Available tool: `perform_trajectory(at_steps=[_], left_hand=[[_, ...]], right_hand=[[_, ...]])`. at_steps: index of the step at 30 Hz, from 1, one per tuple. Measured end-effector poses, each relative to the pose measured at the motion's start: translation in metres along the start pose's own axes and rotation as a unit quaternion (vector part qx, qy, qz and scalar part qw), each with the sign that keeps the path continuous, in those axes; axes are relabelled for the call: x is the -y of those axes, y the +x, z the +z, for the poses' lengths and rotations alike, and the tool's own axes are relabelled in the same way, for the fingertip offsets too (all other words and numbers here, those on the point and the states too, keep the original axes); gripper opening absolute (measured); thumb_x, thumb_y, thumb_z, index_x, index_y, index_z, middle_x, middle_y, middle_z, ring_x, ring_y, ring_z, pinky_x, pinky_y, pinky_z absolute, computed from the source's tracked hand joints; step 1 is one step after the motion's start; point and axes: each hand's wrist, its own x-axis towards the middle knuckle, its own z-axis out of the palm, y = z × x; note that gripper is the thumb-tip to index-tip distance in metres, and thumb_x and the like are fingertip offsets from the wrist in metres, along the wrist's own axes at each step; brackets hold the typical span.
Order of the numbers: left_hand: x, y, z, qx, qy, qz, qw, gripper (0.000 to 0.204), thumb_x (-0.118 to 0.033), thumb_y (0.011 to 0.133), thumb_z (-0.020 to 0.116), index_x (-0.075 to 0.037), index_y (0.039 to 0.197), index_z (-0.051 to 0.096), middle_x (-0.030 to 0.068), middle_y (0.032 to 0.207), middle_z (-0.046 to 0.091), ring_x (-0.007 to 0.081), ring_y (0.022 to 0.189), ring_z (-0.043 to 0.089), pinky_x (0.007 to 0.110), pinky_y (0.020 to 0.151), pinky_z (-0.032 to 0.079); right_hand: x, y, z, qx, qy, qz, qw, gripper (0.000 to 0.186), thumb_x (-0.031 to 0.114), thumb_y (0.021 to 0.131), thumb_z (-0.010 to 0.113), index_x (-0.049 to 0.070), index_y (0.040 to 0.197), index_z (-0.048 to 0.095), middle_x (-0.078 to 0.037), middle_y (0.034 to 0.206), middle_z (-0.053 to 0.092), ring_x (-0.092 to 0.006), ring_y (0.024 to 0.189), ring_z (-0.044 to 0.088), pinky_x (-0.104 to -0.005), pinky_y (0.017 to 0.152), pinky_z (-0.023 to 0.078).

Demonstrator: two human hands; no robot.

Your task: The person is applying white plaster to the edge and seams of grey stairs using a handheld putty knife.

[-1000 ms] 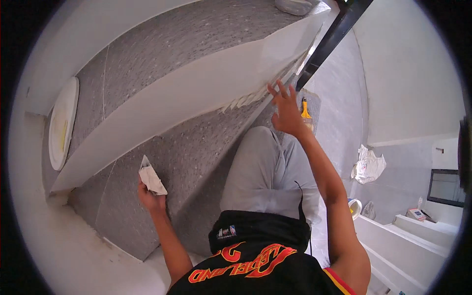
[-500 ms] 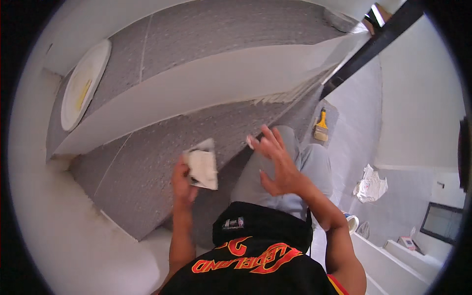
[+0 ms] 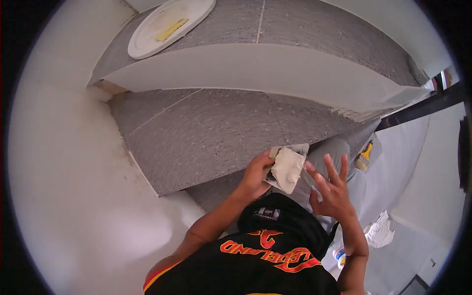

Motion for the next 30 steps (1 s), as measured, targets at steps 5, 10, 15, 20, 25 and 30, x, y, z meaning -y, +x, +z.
perform_trajectory(at_steps=[5,10,15,20,25,30], left_hand=[[-0.011,-0.005,-0.001,0.006,0.073,0.055,0.996,0.045,-0.012,0.078,0.032,0.001,0.12,0.036,0.0158,0.112,0.049,0.0255,0.101,0.052,0.038,0.088,0.042],[-0.044,-0.018,-0.002,-0.076,0.015,0.113,0.991,0.042,-0.01,0.077,0.034,0.001,0.118,0.04,0.0143,0.111,0.05,0.0259,0.101,0.051,0.039,0.087,0.042],[-0.085,0.0,-0.082,-0.136,0.196,0.305,0.922,0.035,-0.01,0.081,0.035,-0.002,0.113,0.044,0.0101,0.107,0.051,0.0229,0.1,0.052,0.039,0.085,0.044],[-0.123,-0.03,-0.127,-0.189,0.257,0.422,0.848,0.035,-0.011,0.084,0.032,0.0,0.116,0.043,0.0105,0.111,0.05,0.0215,0.101,0.051,0.036,0.085,0.042],[-0.124,-0.013,-0.137,-0.171,0.144,0.383,0.896,0.035,-0.013,0.087,0.033,0.0,0.117,0.042,0.0102,0.111,0.049,0.0224,0.102,0.05,0.036,0.087,0.04],[-0.111,-0.018,-0.139,-0.204,0.129,0.385,0.891,0.036,-0.017,0.088,0.035,0.001,0.119,0.041,0.0109,0.115,0.047,0.0244,0.105,0.048,0.038,0.089,0.039]], right_hand=[[0.009,0.023,0.001,-0.066,0.052,-0.038,0.996,0.074,-0.003,0.06,0.052,0.011,0.126,0.023,-0.009,0.126,0.044,-0.0329,0.126,0.024,-0.0606,0.099,0.006],[-0.001,0.034,-0.013,0.01,0.043,-0.037,0.998,0.076,-0.001,0.061,0.053,0.011,0.129,0.023,-0.008,0.125,0.045,-0.0323,0.124,0.028,-0.0608,0.098,0.009],[-0.018,0.046,-0.034,-0.047,0.019,-0.01,0.999,0.056,0.001,0.061,0.056,0.009,0.115,0.044,-0.011,0.123,0.046,-0.0323,0.122,0.033,-0.0521,0.099,0.024],[-0.069,0.078,-0.08,-0.264,-0.08,0.044,0.96,0.036,0.003,0.063,0.059,0.006,0.099,0.056,-0.013,0.117,0.05,-0.0322,0.111,0.045,-0.0419,0.091,0.036],[-0.194,0.06,-0.164,-0.444,-0.205,0.312,0.814,0.041,0.027,0.069,0.064,0.003,0.102,0.058,-0.015,0.106,0.056,-0.0309,0.101,0.051,-0.0355,0.089,0.038],[-0.275,0.056,-0.176,-0.236,-0.319,0.564,0.724,0.079,0.069,0.071,0.042,0.003,0.114,0.052,-0.024,0.114,0.048,-0.0345,0.114,0.039,-0.0443,0.094,0.03]])
